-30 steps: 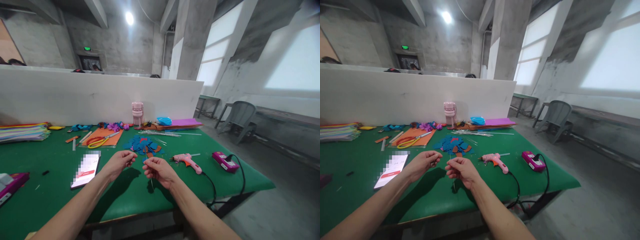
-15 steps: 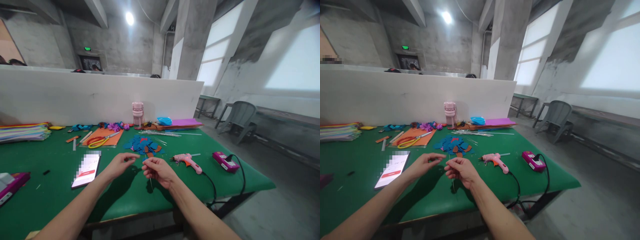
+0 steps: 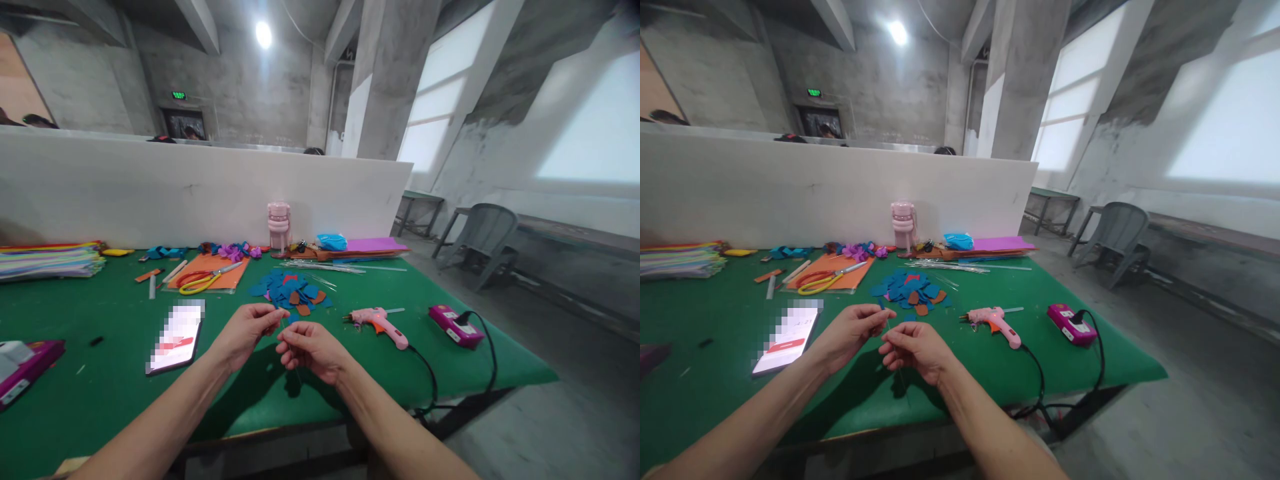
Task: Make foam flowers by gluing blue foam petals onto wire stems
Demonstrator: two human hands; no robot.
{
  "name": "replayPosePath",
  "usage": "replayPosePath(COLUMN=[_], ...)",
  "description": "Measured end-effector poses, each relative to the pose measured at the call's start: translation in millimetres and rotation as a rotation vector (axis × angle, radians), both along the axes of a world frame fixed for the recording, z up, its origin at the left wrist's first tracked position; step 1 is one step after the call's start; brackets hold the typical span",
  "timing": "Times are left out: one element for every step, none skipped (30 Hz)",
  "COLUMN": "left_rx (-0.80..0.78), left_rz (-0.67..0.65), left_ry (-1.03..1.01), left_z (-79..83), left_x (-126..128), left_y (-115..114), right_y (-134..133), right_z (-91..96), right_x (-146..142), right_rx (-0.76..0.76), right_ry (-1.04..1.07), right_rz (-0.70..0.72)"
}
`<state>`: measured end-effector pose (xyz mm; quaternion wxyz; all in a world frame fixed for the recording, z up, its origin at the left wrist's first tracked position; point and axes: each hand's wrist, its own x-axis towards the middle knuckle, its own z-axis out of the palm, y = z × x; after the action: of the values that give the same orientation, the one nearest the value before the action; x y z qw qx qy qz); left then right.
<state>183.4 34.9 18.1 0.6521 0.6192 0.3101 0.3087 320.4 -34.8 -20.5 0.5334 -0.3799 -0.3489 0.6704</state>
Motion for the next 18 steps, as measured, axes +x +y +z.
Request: replayPosePath(left_rx=[-0.010,-0.024,-0.040,-0.055,-0.069,-0.080,-0.086,-0.089,-0.090,-0.091,-0.091,-0.093,-0.096,-0.102,-0.113,-0.127,-0.143,-0.160], left_rz=[0.000,-0.010,-0.028,-0.048,-0.064,-0.075,-0.077,-0.071,-0.058,-0.046,-0.035,-0.026,-0.020,-0.021,-0.026,-0.034,-0.043,-0.053], left_ry=[-0.002,-0.001,0.002,0.008,0.014,0.019,0.021,0.022,0.021,0.017,0.009,-0.003,-0.017,-0.033,-0.045,-0.053,-0.060,-0.063], left_z=[0.2,0.2,0.1,-0.2,-0.6,-1.2,-1.7,-2.3,-2.6,-2.9,-3.0,-2.9,-2.9,-2.9,-2.9,-2.9,-3.1,-3.2], left_x=[-0.4,-0.8,-1.4,-2.1,-2.7,-3.3,-3.8,-4.0,-4.0,-3.7,-3.2,-2.6,-2.0,-1.4,-0.9,-0.7,-0.7,-0.8], left_y=[0.3,0.6,1.1,1.7,2.4,3.1,3.6,4.0,4.3,4.3,4.2,4.1,4.0,4.0,4.1,4.5,5.0,5.5], right_y=[0.2,0.4,0.6,0.8,0.9,1.0,1.0,0.9,0.7,0.4,0.0,-0.4,-0.9,-1.4,-1.9,-2.2,-2.5,-2.6], right_z=[-0.2,-0.5,-0.7,-1.0,-1.3,-1.6,-1.8,-2.0,-2.0,-1.9,-1.7,-1.4,-1.1,-0.8,-0.6,-0.5,-0.6,-0.9], right_x=[-0.1,-0.1,0.1,0.3,0.6,1.0,1.2,1.5,1.6,1.6,1.5,1.4,1.1,0.9,0.6,0.5,0.4,0.4], right_rx=[0.002,0.003,0.005,0.006,0.008,0.011,0.012,0.013,0.012,0.008,0.004,0.001,-0.002,-0.004,-0.004,-0.005,-0.008,-0.011], right_ry=[0.008,0.016,0.025,0.032,0.039,0.044,0.046,0.046,0.045,0.043,0.042,0.042,0.042,0.044,0.048,0.055,0.062,0.070], right_rz=[0.003,0.005,0.007,0.009,0.010,0.011,0.012,0.012,0.013,0.014,0.015,0.017,0.020,0.025,0.031,0.038,0.046,0.052])
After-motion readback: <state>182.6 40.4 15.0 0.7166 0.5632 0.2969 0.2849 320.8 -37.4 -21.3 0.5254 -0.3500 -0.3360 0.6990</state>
